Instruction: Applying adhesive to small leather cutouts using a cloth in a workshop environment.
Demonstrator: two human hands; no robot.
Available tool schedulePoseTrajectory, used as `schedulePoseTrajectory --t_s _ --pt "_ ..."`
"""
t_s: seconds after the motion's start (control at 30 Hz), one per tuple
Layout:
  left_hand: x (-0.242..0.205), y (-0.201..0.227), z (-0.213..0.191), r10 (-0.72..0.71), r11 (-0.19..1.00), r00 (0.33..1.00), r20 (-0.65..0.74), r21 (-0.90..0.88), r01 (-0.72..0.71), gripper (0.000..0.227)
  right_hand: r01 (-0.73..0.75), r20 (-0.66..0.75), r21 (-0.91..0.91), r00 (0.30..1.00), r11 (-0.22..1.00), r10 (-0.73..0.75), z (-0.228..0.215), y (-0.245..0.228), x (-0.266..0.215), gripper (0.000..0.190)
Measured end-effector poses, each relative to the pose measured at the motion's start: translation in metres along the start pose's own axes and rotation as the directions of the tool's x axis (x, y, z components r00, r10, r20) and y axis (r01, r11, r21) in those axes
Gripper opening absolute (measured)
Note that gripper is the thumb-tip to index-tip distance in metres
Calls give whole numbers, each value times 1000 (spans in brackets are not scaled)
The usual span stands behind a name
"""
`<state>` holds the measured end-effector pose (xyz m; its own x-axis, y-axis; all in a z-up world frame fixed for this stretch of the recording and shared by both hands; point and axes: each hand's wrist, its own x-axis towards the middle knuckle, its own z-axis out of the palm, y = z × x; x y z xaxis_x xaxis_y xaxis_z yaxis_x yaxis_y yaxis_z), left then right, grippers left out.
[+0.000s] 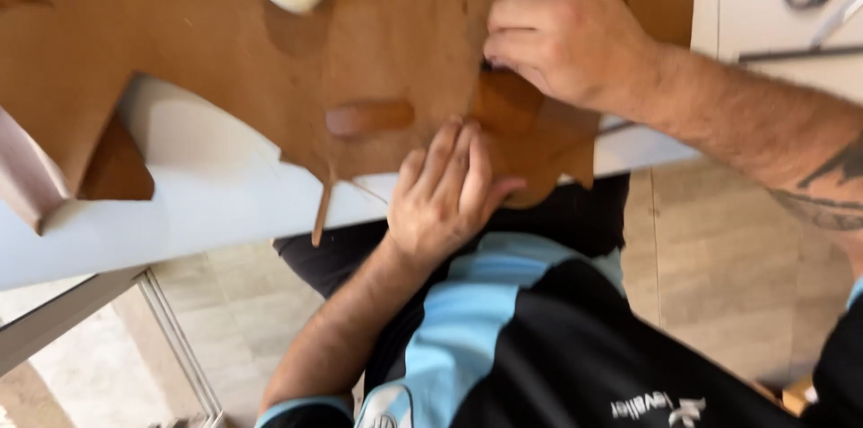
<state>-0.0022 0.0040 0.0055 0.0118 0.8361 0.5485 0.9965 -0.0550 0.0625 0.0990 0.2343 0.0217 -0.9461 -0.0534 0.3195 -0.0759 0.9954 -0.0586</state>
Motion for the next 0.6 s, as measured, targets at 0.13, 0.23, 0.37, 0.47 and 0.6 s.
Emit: schedulePoseTrajectory --t_s 0.13,0.23,0.37,0.47,0.6 --pt "-1 3 -3 -29 999 999 -32 -36 28 51 96 40 88 994 991 -99 -2 -27 4 20" --pt "-7 8 0 -3 1000 1000 -27 -31 2 50 -27 -12 -48 1000 998 26 9 -25 -7 14" --pt "-2 5 2 -12 999 986 -167 -47 4 46 -52 -76 113 995 992 61 -3 -7 -10 20" --pt "1 3 -2 -8 999 996 -92 -36 5 47 -144 -88 249 981 958 171 -37 0 -9 12" --pt "-5 4 -1 1 999 998 -58 -32 -3 46 -104 -45 360 991 927 129 -18 -27 -17 12"
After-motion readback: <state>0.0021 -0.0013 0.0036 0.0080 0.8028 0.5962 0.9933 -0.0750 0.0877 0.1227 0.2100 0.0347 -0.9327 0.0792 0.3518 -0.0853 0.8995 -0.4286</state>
